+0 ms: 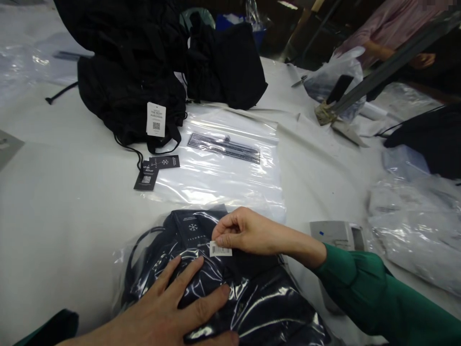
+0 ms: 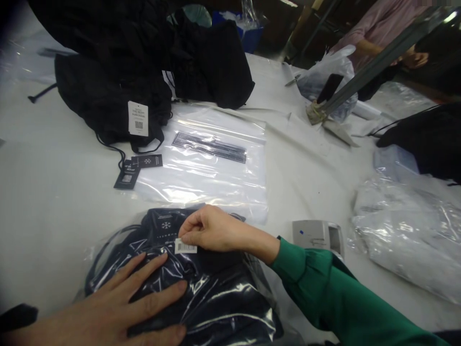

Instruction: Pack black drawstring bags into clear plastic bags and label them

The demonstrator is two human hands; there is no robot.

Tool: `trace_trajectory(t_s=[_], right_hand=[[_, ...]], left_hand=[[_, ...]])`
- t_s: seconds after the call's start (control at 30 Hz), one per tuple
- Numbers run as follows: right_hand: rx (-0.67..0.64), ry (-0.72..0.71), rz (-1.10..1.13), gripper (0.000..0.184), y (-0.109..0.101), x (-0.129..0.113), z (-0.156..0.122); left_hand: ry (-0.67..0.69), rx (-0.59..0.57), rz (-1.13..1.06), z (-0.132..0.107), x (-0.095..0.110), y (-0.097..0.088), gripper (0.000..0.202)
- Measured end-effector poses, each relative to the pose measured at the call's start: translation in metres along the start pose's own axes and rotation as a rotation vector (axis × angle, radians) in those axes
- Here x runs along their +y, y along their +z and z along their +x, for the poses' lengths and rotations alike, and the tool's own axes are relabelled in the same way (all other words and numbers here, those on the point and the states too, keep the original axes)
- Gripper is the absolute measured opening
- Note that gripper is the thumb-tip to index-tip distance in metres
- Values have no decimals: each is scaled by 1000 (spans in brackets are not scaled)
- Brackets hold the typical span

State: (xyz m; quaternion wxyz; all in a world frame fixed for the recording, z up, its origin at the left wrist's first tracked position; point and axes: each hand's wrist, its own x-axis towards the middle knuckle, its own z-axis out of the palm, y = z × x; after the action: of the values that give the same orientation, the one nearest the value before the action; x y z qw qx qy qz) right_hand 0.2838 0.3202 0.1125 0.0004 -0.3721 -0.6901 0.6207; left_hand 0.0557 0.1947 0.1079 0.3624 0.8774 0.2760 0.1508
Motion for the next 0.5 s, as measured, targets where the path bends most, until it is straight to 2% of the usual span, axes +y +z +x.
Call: trace_trajectory(t_s=[0.17, 0.3, 0.4, 0.5], right_hand=[[-33, -26, -128, 11, 1, 3, 3], [-56, 16, -174, 11, 3, 1, 3], [-31, 25, -172, 10, 6, 0, 1], [8, -2, -214, 9, 7, -2, -2]], left_hand=[[92, -49, 181, 0, -1, 0, 62], [149, -52, 303, -2, 3, 3, 59], [81, 5, 275, -5, 10, 7, 53], [-28, 50, 207, -7, 12, 2, 50]])
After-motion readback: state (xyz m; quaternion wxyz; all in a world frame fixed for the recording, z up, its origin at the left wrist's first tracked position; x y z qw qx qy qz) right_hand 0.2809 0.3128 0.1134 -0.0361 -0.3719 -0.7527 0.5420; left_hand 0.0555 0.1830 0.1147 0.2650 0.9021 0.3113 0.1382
